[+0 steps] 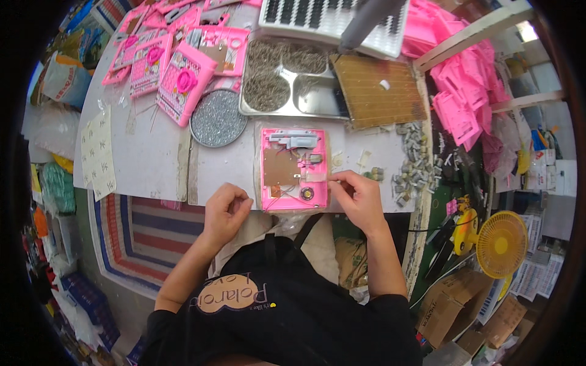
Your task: Assembling pink plastic toy components by inserting parts and using an electric screwdriver.
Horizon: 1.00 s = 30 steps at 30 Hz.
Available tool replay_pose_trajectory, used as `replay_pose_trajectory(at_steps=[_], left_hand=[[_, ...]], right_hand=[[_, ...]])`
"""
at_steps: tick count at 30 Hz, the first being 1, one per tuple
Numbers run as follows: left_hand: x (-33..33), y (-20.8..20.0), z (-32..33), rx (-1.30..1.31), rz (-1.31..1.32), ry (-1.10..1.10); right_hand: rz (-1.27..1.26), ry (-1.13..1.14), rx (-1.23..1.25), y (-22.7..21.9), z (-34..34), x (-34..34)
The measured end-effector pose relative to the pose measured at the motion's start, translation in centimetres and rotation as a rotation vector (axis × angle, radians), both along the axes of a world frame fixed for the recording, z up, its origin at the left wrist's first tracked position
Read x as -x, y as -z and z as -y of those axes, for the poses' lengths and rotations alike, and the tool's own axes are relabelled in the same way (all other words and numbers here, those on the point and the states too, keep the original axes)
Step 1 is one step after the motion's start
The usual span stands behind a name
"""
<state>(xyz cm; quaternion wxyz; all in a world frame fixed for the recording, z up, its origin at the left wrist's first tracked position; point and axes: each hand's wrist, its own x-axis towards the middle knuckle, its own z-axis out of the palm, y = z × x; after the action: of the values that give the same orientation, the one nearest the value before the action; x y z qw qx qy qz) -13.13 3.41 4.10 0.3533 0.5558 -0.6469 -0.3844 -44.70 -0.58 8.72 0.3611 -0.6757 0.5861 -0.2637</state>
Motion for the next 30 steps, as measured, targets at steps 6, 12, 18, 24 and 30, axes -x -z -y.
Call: replay_pose_trajectory(at_steps=[6, 12, 18, 24, 30], left_hand=[[3.2, 1.4, -2.7, -0.061, 0.161, 0.016], [4.6, 4.0, -4.9, 0.045, 0.173, 0.002], [5.5, 5.2, -5.9, 0.027, 0.252, 0.023], [3.7, 1.0, -3.1, -0.001, 0.149, 0.046], [1.0, 2.7, -0.4, 0.238, -0.16, 0.227]], right_hand=[[-0.016, -0.42, 0.247, 1.5, 0.7, -6.1], [-0.139, -0.552, 0.36, 3.0, -0.5, -8.2], [-0.217, -0.535, 0.402, 4.4, -0.8, -9.4], [-0.259, -0.522, 0.463, 5.3, -1.2, -9.7], [-0.217, -0.423, 0.544, 4.9, -1.8, -9.2]])
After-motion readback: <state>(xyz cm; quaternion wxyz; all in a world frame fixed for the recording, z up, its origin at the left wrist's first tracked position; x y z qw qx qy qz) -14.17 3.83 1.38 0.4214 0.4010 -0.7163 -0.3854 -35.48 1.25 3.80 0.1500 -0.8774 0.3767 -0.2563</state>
